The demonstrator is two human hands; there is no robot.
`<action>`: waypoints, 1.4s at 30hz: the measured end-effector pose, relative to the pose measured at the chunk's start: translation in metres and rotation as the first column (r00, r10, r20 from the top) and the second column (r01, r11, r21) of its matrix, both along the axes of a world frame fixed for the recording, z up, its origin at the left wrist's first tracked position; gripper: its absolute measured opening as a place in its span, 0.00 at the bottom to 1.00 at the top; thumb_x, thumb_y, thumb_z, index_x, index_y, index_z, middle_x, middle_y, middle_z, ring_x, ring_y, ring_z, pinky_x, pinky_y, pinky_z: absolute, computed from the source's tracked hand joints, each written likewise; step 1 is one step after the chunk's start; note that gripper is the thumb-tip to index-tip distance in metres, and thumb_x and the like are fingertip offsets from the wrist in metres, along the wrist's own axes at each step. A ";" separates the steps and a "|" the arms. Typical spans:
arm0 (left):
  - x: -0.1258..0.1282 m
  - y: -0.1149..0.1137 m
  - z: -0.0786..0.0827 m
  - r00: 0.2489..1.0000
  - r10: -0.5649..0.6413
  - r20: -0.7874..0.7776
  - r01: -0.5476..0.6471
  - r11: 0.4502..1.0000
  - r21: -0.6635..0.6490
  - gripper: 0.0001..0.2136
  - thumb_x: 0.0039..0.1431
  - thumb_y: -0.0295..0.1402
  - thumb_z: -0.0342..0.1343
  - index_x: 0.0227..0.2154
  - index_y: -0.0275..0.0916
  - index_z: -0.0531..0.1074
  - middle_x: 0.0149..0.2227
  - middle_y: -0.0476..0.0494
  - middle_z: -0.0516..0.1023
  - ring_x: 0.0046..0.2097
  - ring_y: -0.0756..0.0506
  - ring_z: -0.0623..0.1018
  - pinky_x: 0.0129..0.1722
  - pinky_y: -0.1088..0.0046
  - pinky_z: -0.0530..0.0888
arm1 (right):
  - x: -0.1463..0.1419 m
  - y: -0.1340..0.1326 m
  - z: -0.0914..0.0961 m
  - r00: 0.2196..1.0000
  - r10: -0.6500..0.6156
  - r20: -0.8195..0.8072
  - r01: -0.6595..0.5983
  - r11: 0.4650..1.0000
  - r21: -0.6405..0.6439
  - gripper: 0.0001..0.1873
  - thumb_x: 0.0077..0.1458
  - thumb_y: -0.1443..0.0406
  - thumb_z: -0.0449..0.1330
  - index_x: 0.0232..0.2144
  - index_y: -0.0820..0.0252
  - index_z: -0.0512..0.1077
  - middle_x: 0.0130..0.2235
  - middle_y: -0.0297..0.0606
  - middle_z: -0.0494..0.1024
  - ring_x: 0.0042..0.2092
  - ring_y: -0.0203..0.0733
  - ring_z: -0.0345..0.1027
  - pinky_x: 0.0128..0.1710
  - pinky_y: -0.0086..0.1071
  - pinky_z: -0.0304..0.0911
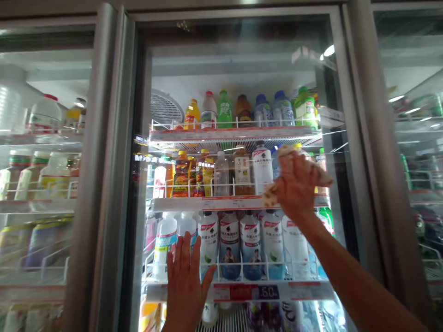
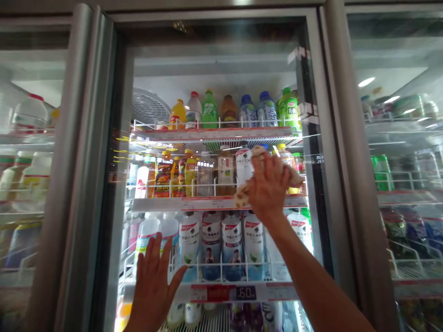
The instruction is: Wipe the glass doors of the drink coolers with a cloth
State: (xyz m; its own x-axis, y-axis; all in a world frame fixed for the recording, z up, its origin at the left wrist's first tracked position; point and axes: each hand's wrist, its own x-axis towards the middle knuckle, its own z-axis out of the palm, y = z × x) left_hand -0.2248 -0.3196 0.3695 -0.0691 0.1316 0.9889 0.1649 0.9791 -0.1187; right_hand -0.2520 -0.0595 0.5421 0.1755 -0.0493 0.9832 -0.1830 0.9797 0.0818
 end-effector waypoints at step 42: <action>-0.003 0.021 0.033 0.996 -0.080 0.032 0.080 0.997 0.003 0.27 0.61 0.38 0.47 0.61 0.41 0.50 0.63 0.37 0.53 0.66 0.41 0.45 0.63 0.54 0.42 | 0.005 0.036 -0.128 0.997 0.044 -0.069 -0.054 0.989 -0.140 0.31 0.54 0.65 0.52 0.61 0.51 0.53 0.62 0.47 0.55 0.61 0.62 0.50 0.56 0.61 0.48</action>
